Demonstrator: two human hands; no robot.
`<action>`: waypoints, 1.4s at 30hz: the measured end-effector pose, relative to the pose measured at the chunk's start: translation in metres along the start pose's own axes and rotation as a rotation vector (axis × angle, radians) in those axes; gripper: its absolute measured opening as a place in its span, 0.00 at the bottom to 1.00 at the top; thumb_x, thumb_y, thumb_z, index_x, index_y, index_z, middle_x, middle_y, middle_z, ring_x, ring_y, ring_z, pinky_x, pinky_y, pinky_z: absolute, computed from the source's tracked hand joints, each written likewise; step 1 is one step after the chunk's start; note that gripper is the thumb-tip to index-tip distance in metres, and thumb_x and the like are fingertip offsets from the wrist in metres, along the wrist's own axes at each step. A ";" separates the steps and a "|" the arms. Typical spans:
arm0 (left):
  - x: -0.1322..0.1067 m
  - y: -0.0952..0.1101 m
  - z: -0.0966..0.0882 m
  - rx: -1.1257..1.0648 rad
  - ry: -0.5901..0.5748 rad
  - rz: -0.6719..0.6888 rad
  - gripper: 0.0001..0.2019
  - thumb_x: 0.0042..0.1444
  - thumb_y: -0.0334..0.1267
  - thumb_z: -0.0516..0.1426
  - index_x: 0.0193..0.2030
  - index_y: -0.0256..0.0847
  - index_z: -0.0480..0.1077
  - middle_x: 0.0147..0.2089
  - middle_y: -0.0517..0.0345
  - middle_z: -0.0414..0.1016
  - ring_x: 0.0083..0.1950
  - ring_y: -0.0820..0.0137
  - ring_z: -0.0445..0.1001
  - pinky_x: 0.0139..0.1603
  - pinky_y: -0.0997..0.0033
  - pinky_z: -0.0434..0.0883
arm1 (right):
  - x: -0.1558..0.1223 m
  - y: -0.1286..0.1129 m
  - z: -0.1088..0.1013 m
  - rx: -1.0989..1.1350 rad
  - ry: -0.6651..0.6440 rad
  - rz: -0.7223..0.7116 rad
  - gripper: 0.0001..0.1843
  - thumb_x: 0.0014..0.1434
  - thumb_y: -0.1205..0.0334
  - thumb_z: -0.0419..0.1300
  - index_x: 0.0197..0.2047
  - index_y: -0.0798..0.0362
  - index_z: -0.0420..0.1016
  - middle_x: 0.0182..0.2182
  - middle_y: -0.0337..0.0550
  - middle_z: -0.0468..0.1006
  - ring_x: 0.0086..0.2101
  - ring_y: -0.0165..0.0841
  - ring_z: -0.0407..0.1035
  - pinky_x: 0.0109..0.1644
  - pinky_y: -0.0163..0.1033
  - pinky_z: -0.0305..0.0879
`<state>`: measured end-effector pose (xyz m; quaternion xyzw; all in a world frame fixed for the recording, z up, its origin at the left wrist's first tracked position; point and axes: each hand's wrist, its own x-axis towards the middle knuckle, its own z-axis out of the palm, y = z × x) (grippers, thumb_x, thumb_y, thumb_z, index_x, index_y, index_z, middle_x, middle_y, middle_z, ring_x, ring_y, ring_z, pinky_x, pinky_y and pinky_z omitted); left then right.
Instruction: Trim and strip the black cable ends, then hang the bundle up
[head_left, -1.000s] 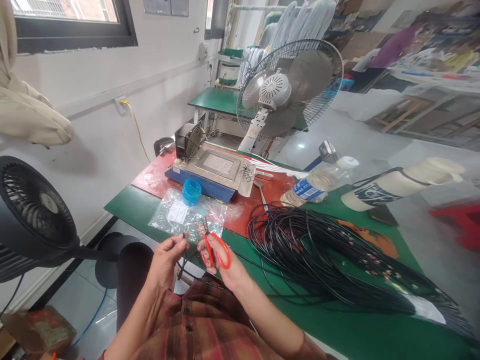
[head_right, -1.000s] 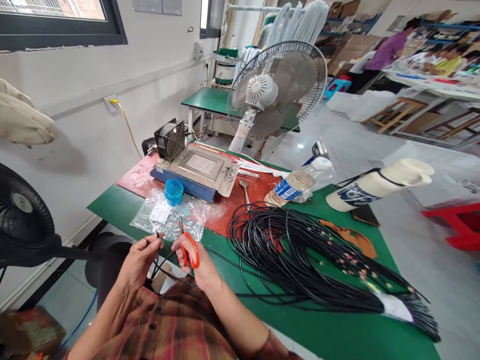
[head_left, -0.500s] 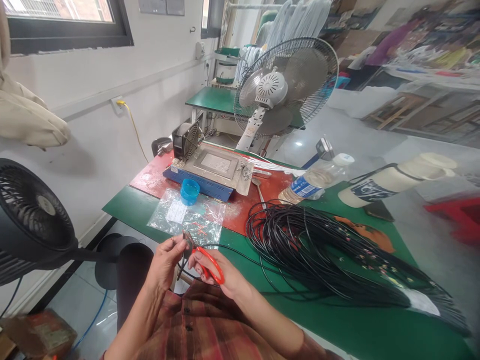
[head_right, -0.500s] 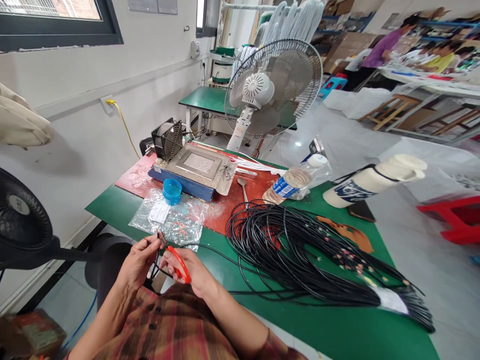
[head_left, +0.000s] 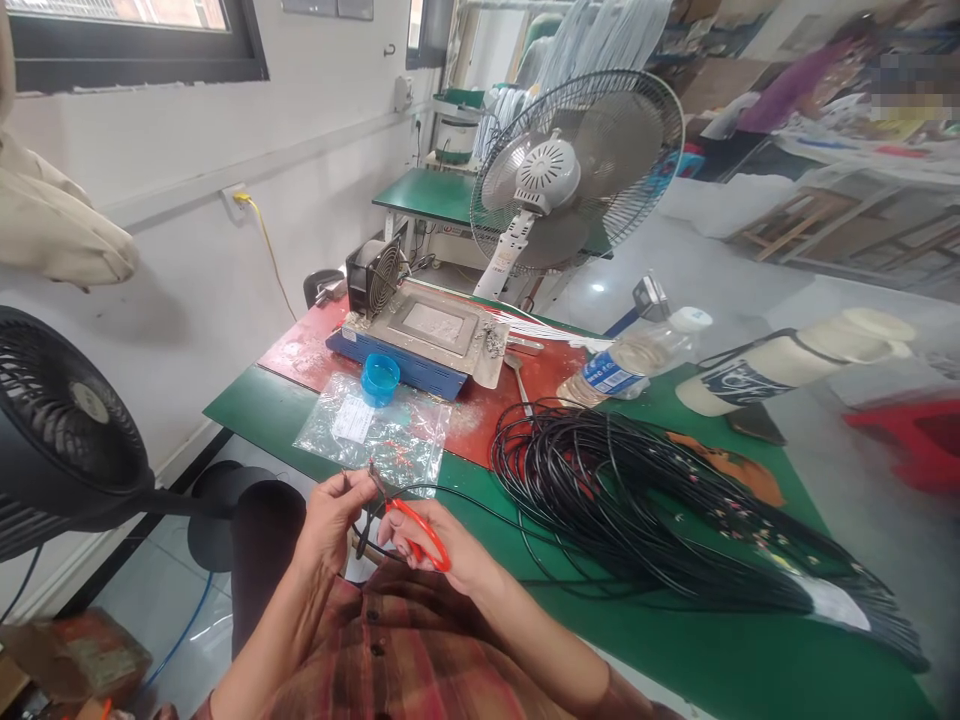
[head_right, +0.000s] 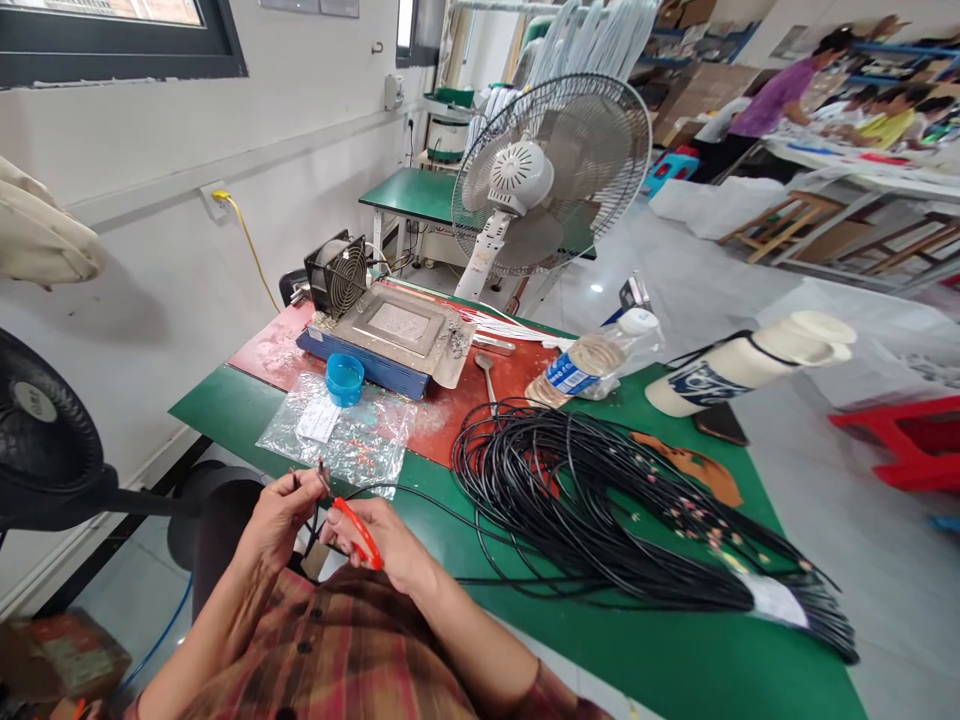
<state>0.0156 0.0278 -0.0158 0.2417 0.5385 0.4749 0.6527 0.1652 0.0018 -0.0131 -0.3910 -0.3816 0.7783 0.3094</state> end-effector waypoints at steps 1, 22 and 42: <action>0.000 0.000 0.000 0.001 -0.002 -0.006 0.11 0.33 0.37 0.69 0.24 0.34 0.76 0.20 0.63 0.68 0.19 0.83 0.52 0.20 0.81 0.54 | 0.001 0.000 -0.001 -0.005 0.005 0.004 0.27 0.49 0.39 0.59 0.28 0.59 0.73 0.18 0.35 0.60 0.18 0.19 0.51 0.18 0.27 0.42; 0.002 -0.007 -0.002 0.022 -0.007 0.026 0.11 0.36 0.37 0.69 0.28 0.37 0.78 0.25 0.62 0.75 0.25 0.80 0.64 0.29 0.79 0.61 | 0.001 0.000 0.001 -0.004 0.097 -0.007 0.27 0.46 0.39 0.62 0.26 0.60 0.72 0.14 0.33 0.59 0.14 0.18 0.50 0.15 0.27 0.39; 0.000 -0.005 -0.001 0.012 -0.017 0.027 0.11 0.36 0.37 0.68 0.28 0.36 0.77 0.25 0.59 0.75 0.25 0.78 0.65 0.29 0.76 0.62 | 0.005 0.012 -0.008 -0.388 0.171 -0.136 0.24 0.55 0.42 0.54 0.29 0.57 0.72 0.17 0.34 0.59 0.19 0.23 0.54 0.22 0.30 0.49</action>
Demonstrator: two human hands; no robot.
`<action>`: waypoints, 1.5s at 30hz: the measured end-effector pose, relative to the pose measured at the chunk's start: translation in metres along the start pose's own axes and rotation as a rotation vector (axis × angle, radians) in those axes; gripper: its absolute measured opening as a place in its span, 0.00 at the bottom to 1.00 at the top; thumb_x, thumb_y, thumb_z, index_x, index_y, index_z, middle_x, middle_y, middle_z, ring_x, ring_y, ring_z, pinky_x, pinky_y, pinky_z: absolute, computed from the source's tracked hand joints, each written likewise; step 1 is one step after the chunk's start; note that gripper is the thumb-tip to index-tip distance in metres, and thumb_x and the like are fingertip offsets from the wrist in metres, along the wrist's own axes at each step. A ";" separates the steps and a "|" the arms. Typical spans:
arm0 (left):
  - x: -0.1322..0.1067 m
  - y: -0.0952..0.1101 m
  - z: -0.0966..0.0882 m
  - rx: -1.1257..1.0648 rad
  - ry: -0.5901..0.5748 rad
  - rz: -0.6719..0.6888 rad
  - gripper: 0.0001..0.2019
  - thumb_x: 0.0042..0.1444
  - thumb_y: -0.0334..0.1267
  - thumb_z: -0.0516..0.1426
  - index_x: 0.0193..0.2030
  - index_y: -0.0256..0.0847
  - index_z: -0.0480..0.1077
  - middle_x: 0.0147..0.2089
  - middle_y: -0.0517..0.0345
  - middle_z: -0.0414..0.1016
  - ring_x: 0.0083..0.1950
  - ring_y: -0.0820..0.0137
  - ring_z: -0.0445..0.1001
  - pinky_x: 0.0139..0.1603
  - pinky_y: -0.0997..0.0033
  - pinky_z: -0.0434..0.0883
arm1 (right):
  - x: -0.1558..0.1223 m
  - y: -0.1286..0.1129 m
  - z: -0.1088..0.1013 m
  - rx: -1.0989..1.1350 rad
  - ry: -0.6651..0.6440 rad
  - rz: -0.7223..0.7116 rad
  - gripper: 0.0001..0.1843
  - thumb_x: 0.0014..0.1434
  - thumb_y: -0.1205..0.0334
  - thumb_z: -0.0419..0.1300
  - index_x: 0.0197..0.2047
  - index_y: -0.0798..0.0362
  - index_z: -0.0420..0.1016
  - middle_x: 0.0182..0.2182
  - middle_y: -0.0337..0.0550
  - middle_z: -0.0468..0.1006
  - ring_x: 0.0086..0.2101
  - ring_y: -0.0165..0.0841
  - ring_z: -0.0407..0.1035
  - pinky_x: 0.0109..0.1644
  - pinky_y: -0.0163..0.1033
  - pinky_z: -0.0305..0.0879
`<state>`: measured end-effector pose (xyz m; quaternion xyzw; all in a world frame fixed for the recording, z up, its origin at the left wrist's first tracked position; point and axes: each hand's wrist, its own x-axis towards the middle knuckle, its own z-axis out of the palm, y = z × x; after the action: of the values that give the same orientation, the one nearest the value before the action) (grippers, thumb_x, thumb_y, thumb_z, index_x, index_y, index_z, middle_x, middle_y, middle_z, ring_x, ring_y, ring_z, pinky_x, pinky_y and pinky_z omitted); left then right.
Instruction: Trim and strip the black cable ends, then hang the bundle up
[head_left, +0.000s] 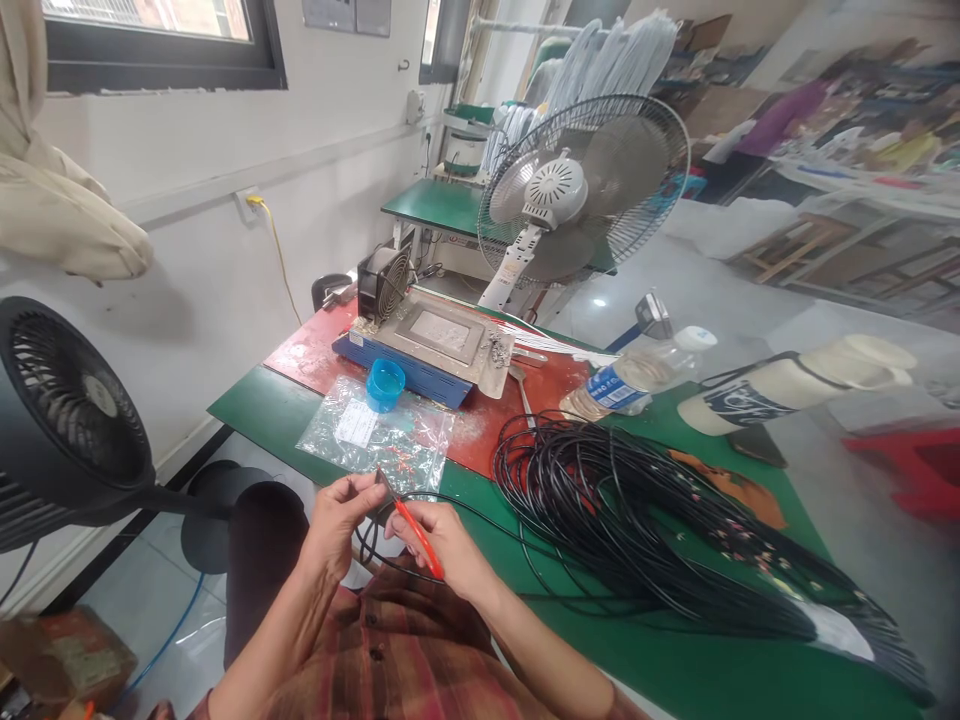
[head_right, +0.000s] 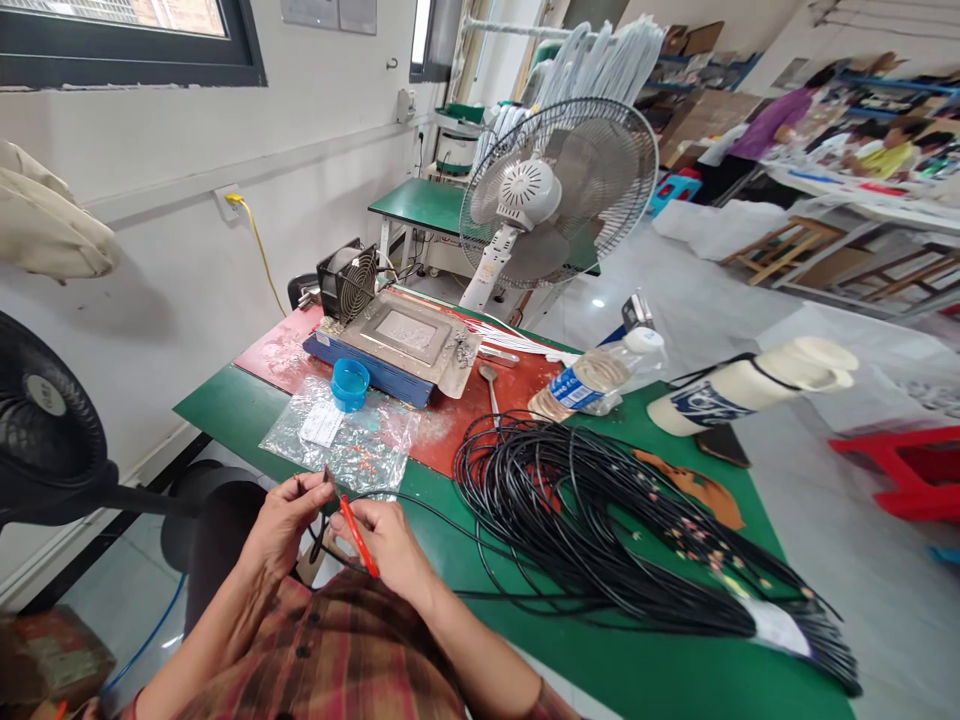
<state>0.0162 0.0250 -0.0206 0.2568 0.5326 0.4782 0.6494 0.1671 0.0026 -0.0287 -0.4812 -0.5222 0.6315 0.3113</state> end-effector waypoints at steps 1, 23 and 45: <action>0.000 0.000 0.000 0.000 0.003 0.000 0.11 0.36 0.37 0.68 0.28 0.36 0.77 0.25 0.59 0.75 0.25 0.78 0.65 0.29 0.76 0.62 | 0.000 -0.001 -0.001 -0.046 0.009 -0.025 0.23 0.56 0.43 0.54 0.28 0.57 0.71 0.17 0.34 0.59 0.20 0.23 0.54 0.23 0.30 0.49; 0.000 -0.003 0.002 -0.012 0.020 0.021 0.12 0.34 0.37 0.69 0.28 0.36 0.78 0.26 0.57 0.76 0.26 0.74 0.67 0.30 0.74 0.64 | 0.000 -0.003 -0.004 0.134 -0.052 0.069 0.26 0.52 0.40 0.57 0.26 0.59 0.70 0.14 0.32 0.58 0.15 0.20 0.52 0.18 0.27 0.49; -0.006 0.001 0.012 -0.132 -0.032 -0.126 0.12 0.33 0.35 0.69 0.23 0.35 0.72 0.20 0.64 0.70 0.21 0.80 0.63 0.23 0.80 0.61 | -0.007 0.007 0.026 0.128 0.149 -0.068 0.20 0.52 0.48 0.61 0.23 0.56 0.62 0.16 0.34 0.59 0.18 0.23 0.54 0.22 0.30 0.50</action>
<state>0.0268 0.0225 -0.0133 0.1871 0.5048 0.4664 0.7019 0.1463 -0.0147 -0.0341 -0.4882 -0.4721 0.6150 0.4007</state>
